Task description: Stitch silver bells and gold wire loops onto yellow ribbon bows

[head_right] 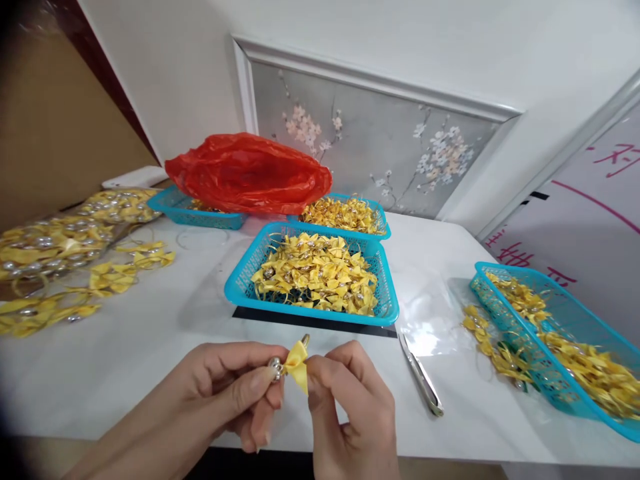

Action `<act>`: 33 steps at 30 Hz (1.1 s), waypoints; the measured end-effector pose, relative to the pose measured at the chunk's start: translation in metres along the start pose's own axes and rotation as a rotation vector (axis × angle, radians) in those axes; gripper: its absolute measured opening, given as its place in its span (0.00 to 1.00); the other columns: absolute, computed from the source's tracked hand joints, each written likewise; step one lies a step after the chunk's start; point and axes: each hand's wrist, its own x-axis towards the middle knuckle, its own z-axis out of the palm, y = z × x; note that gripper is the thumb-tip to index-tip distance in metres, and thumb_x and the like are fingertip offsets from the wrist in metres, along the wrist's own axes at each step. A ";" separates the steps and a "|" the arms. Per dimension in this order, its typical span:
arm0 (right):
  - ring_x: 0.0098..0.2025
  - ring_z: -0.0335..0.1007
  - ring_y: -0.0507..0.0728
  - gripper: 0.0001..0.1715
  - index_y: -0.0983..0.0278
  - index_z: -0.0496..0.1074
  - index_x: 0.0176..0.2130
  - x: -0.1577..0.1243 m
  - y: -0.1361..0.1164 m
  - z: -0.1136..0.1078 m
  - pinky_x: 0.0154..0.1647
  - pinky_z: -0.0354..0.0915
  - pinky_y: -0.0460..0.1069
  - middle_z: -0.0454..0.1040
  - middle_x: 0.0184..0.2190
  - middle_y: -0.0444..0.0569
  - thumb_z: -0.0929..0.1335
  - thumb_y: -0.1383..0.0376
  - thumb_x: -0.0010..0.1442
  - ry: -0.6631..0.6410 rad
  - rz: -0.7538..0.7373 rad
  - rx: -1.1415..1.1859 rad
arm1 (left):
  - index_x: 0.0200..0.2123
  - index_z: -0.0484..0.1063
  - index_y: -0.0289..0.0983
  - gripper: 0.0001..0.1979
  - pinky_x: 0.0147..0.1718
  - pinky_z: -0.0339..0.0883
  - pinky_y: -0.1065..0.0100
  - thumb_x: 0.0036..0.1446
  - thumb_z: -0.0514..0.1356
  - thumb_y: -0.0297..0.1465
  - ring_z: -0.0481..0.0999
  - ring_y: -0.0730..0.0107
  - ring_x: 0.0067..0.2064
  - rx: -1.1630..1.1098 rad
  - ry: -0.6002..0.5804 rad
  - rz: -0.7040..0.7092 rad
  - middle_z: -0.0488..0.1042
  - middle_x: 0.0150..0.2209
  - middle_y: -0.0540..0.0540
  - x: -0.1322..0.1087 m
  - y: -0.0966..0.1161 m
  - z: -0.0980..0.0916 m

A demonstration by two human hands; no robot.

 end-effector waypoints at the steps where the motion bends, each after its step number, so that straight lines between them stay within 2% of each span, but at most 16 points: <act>1: 0.31 0.63 0.52 0.12 0.60 0.75 0.41 0.000 0.000 0.000 0.28 0.62 0.45 0.65 0.30 0.47 0.64 0.74 0.67 0.006 -0.008 -0.017 | 0.29 0.80 0.34 0.10 0.24 0.68 0.77 0.58 0.65 0.34 0.73 0.75 0.24 -0.026 -0.003 -0.011 0.76 0.25 0.48 0.000 0.001 0.000; 5: 0.31 0.65 0.52 0.13 0.61 0.73 0.40 0.000 0.004 -0.004 0.26 0.63 0.44 0.66 0.32 0.48 0.64 0.76 0.66 0.025 -0.074 -0.107 | 0.27 0.79 0.33 0.10 0.23 0.67 0.79 0.58 0.65 0.33 0.71 0.79 0.22 -0.114 -0.020 -0.049 0.74 0.24 0.50 0.001 0.004 0.000; 8: 0.31 0.64 0.51 0.14 0.61 0.73 0.40 0.002 0.008 -0.009 0.26 0.63 0.43 0.65 0.32 0.47 0.64 0.78 0.64 -0.015 -0.159 -0.158 | 0.26 0.78 0.33 0.11 0.21 0.65 0.81 0.59 0.65 0.33 0.70 0.81 0.20 -0.152 -0.061 -0.080 0.73 0.23 0.51 0.001 0.006 0.001; 11: 0.31 0.65 0.50 0.15 0.62 0.72 0.42 0.005 0.011 -0.015 0.27 0.64 0.43 0.66 0.33 0.47 0.64 0.80 0.63 -0.063 -0.220 -0.178 | 0.25 0.78 0.32 0.11 0.20 0.64 0.82 0.58 0.66 0.32 0.70 0.82 0.20 -0.179 -0.043 -0.113 0.74 0.23 0.51 0.001 0.007 0.002; 15: 0.31 0.67 0.50 0.12 0.63 0.72 0.40 0.005 0.012 -0.017 0.28 0.65 0.43 0.67 0.32 0.47 0.64 0.78 0.64 -0.079 -0.185 -0.170 | 0.26 0.77 0.32 0.11 0.20 0.64 0.82 0.58 0.67 0.32 0.71 0.82 0.20 -0.194 -0.054 -0.132 0.75 0.23 0.51 0.003 0.005 -0.001; 20: 0.31 0.66 0.50 0.11 0.61 0.73 0.37 0.002 0.011 -0.010 0.28 0.64 0.42 0.67 0.31 0.45 0.65 0.75 0.66 -0.039 -0.087 -0.076 | 0.29 0.77 0.32 0.11 0.20 0.63 0.83 0.58 0.67 0.35 0.71 0.84 0.20 -0.224 -0.098 -0.154 0.75 0.24 0.52 0.005 0.003 -0.002; 26: 0.33 0.65 0.51 0.17 0.58 0.74 0.46 -0.001 0.015 -0.011 0.31 0.64 0.44 0.65 0.31 0.44 0.64 0.76 0.66 -0.130 -0.063 0.080 | 0.35 0.77 0.33 0.08 0.28 0.69 0.79 0.57 0.68 0.33 0.77 0.77 0.28 -0.237 -0.097 -0.114 0.78 0.29 0.49 0.004 0.005 0.000; 33: 0.32 0.62 0.51 0.16 0.59 0.75 0.44 -0.002 0.018 -0.012 0.29 0.61 0.44 0.61 0.30 0.44 0.65 0.77 0.65 -0.122 -0.024 0.103 | 0.32 0.76 0.32 0.08 0.24 0.68 0.81 0.56 0.69 0.32 0.75 0.81 0.23 -0.277 -0.047 -0.125 0.79 0.26 0.49 0.010 0.002 0.002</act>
